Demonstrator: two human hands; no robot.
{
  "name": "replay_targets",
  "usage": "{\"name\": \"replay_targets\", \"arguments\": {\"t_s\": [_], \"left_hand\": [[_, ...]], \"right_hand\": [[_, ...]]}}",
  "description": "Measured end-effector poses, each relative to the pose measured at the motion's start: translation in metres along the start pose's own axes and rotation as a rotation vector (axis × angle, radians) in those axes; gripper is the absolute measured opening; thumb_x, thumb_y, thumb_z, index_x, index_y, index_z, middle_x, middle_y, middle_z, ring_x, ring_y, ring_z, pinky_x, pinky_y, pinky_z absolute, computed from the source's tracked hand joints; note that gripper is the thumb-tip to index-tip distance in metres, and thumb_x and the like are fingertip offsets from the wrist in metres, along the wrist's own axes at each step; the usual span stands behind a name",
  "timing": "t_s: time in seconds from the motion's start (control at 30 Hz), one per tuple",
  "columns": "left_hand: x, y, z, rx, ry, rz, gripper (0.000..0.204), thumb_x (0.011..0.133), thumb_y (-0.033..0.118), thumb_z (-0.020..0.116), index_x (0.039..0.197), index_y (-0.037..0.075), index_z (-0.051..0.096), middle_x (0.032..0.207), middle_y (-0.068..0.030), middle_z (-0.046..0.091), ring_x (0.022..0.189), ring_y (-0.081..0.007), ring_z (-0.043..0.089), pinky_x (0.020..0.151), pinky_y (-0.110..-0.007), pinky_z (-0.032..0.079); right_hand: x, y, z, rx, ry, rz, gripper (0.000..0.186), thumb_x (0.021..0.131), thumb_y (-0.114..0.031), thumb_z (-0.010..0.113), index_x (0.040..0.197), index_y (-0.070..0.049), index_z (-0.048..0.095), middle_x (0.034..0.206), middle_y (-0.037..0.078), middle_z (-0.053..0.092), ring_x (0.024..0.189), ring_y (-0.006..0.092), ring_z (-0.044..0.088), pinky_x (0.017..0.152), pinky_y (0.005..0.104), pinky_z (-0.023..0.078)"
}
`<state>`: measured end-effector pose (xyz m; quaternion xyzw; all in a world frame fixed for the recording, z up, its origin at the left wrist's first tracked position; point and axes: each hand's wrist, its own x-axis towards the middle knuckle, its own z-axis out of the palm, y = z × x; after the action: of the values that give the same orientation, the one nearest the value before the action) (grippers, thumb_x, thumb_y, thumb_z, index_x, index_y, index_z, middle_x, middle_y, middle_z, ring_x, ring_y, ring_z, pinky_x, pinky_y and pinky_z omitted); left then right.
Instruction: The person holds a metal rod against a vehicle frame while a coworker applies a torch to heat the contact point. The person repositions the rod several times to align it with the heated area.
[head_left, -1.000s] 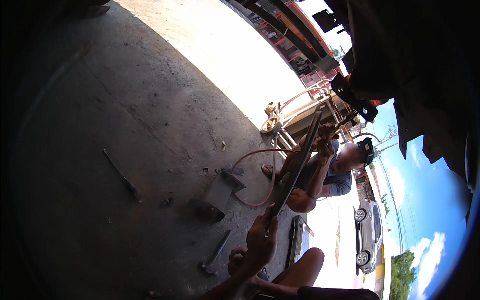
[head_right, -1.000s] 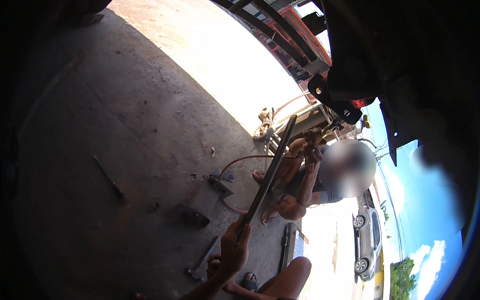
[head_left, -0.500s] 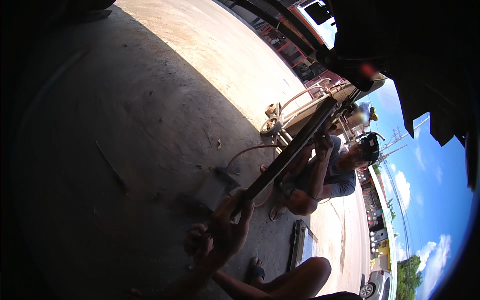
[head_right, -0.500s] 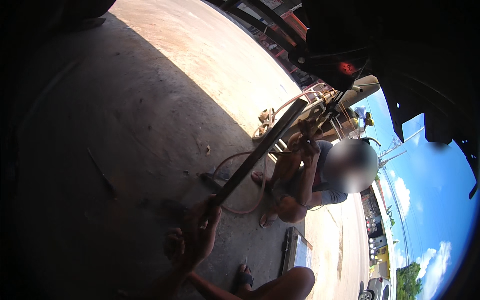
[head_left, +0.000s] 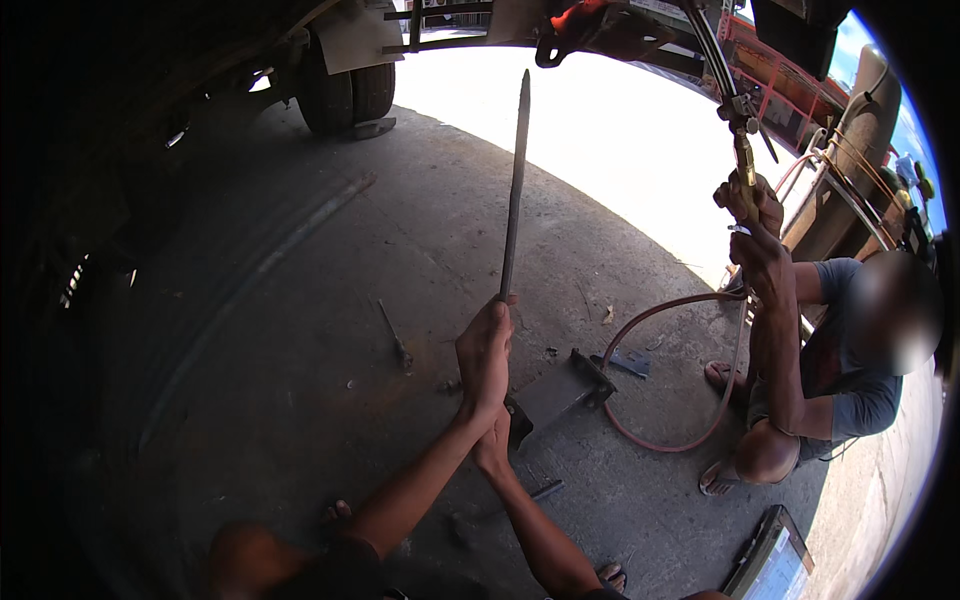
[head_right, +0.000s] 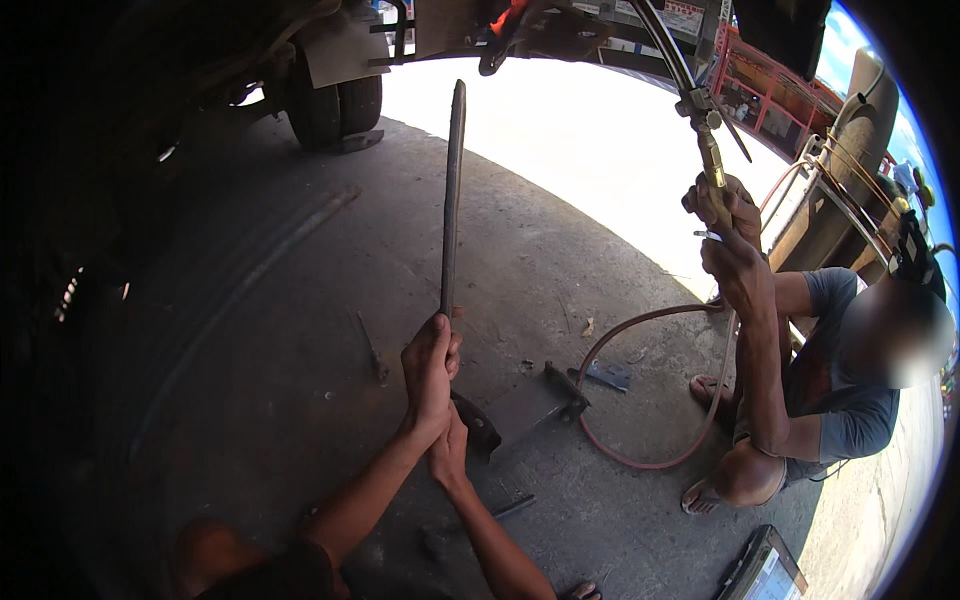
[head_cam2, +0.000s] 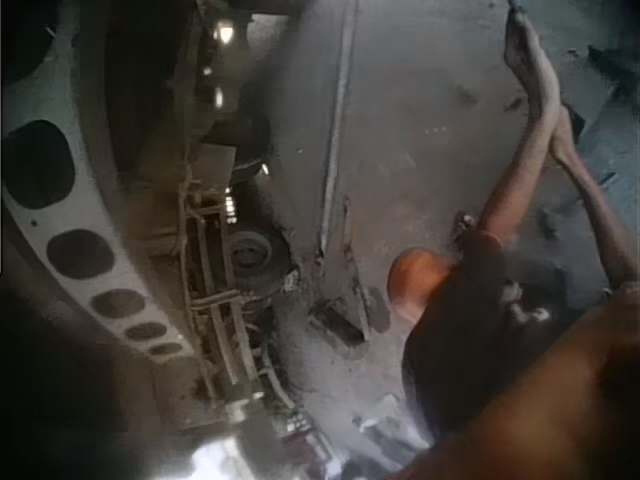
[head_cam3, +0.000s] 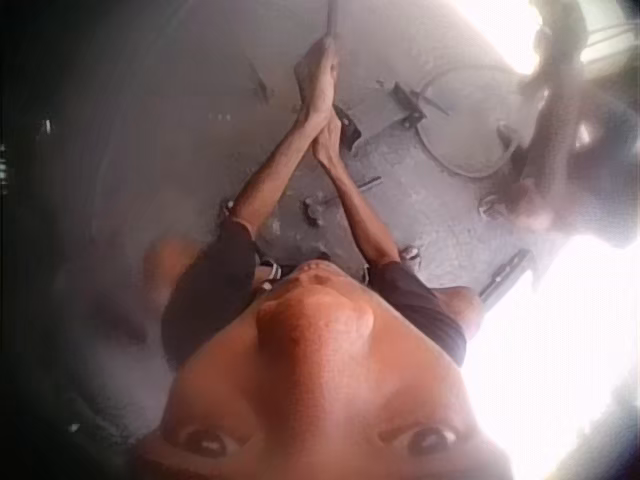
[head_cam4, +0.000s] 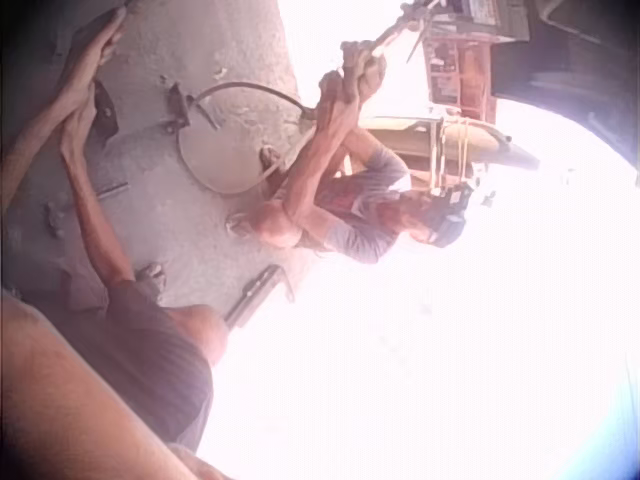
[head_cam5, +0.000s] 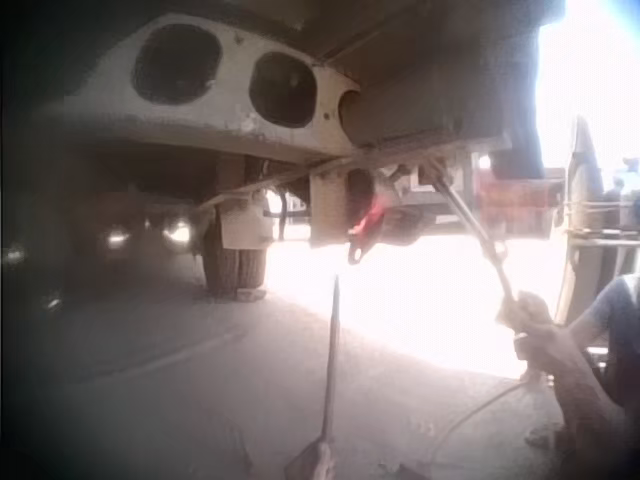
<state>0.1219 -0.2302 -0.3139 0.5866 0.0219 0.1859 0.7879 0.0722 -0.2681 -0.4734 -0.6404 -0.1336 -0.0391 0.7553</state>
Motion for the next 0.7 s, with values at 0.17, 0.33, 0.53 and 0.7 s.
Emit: {"name": "replay_targets", "arguments": {"t_s": [0.17,0.33,0.53,0.7], "left_hand": [[-0.003,0.035,0.015,0.088,0.107,0.053,0.038,0.104,0.037,0.053,0.116,0.004,0.068,0.072,0.0077,0.046,0.058,0.0004,0.035,0.051,-0.017,0.029],[-0.003,0.063,0.03,0.108,0.08,0.086,0.037,0.104,0.037,0.055,0.114,0.004,0.068,0.073,0.0069,0.048,0.056,0.0004,0.039,0.05,-0.017,0.032],[0.01,0.103,0.019,-0.041,-0.261,-0.038,0.032,0.106,0.037,0.046,0.102,0.007,0.055,0.068,0.0018,0.049,0.047,-0.0046,0.044,0.043,-0.02,0.034],[0.005,0.105,0.01,0.025,-0.401,-0.032,0.037,0.108,0.044,0.036,0.105,0.01,0.049,0.062,0.0033,0.045,0.041,-0.0045,0.038,0.04,-0.021,0.032]], "right_hand": [[0.006,-0.041,0.014,0.069,-0.044,-0.027,0.053,0.105,-0.037,0.037,0.13,0.007,0.052,0.122,0.017,0.064,0.115,0.0235,0.059,0.099,0.0358,0.043],[0.01,-0.075,0.011,0.093,-0.072,-0.067,0.063,0.107,-0.051,0.026,0.115,0.004,0.058,0.074,0.005,0.06,0.062,0.0122,0.055,0.056,0.0272,0.042],[-0.012,-0.146,0.013,0.451,-0.206,0.246,0.067,0.103,-0.064,0.021,0.093,-0.005,0.051,0.052,-0.007,0.027,0.039,0.0057,0.023,0.039,0.025,0.017],[-0.029,-0.156,0.025,0.483,-0.112,0.244,0.061,0.104,-0.06,0.029,0.091,-0.005,0.05,0.059,-0.006,0.034,0.045,0.005,0.03,0.041,0.0234,0.021]]}}
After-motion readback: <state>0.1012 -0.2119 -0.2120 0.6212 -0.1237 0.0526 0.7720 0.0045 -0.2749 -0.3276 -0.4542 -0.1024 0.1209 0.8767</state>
